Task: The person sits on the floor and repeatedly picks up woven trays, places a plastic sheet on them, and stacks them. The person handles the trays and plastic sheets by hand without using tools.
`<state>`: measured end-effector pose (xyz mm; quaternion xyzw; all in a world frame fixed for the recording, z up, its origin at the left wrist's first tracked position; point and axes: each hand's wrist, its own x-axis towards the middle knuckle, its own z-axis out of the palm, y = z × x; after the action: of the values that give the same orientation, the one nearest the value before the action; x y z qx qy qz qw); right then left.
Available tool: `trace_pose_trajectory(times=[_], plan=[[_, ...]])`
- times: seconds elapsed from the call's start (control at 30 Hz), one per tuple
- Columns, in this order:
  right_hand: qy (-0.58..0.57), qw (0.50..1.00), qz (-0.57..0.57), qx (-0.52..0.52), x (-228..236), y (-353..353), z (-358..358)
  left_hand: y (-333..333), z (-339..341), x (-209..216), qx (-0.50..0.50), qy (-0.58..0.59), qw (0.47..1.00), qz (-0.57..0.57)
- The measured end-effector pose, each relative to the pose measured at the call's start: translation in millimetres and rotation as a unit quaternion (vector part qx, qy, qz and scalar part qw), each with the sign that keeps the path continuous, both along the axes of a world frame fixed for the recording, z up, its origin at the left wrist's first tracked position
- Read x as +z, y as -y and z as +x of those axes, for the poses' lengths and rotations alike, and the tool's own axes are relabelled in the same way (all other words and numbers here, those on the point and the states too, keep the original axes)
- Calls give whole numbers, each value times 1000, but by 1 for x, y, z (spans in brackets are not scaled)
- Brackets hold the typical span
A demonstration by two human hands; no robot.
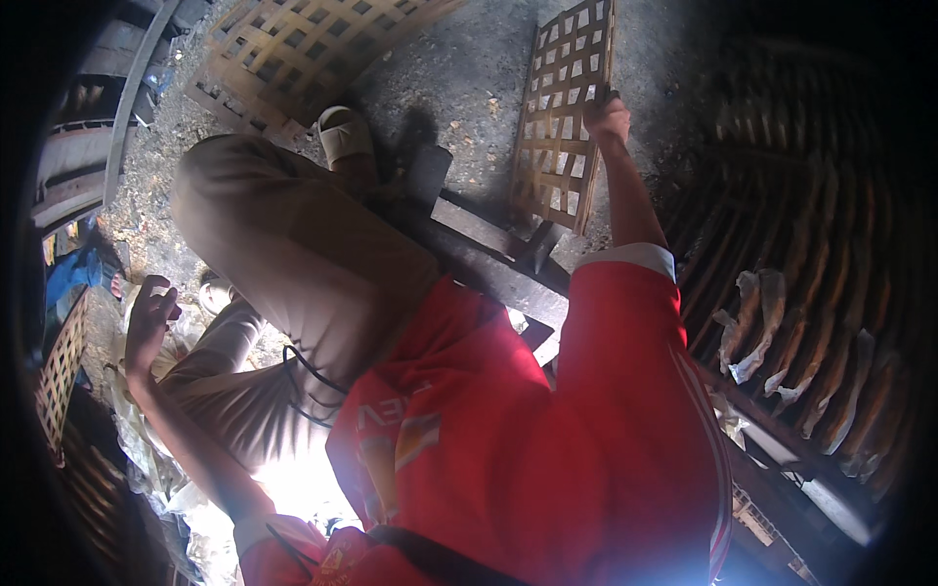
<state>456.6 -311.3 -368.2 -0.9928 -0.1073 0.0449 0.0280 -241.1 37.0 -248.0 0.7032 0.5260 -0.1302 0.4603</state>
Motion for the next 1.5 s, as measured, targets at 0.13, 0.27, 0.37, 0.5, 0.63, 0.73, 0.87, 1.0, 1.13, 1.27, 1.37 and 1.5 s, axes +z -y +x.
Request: trace_pose_trajectory(times=[0.13, 0.27, 0.37, 0.5, 0.63, 0.73, 0.87, 1.0, 1.13, 1.27, 1.37, 1.5], plan=[[30, 999, -6, -10, 22, 3, -6, -1, -1, -1, -8, 4, 1000, 6], [54, 994, 74, 66, 74, 29, -4, -1, 0, 2, -6, -1, 1000, 13], [78, 991, 85, 63, 98, 46, 8, -1, 2, 2, -17, 27, 999, 10], [52, 995, 21, 83, 69, 40, 17, 0, 1, 4, -8, 12, 1000, 7], [-2, 998, -60, 19, 4, 11, 13, 0, 1, 4, -17, -6, 1000, 14], [0, 998, -14, -68, -12, 2, 22, -1, -1, 5, -13, -4, 1000, 9], [46, 996, -43, -58, -4, 5, 29, 0, -3, 6, 0, 16, 1000, -1], [42, 998, 18, -47, 16, 13, 18, 2, -3, 9, -8, 14, 1000, 15], [-4, 998, -18, -62, 26, 18, 11, 6, -2, 13, -12, 8, 1000, 14], [-24, 997, -44, -50, 8, 13, 11, 7, -2, 13, -1, 10, 1000, 10], [-2, 998, -13, -58, -7, 5, 17, 5, -4, 11, 3, 13, 1000, 15], [18, 998, -8, -66, 9, 10, 28, 4, -7, 10, 0, 19, 1000, 16]])
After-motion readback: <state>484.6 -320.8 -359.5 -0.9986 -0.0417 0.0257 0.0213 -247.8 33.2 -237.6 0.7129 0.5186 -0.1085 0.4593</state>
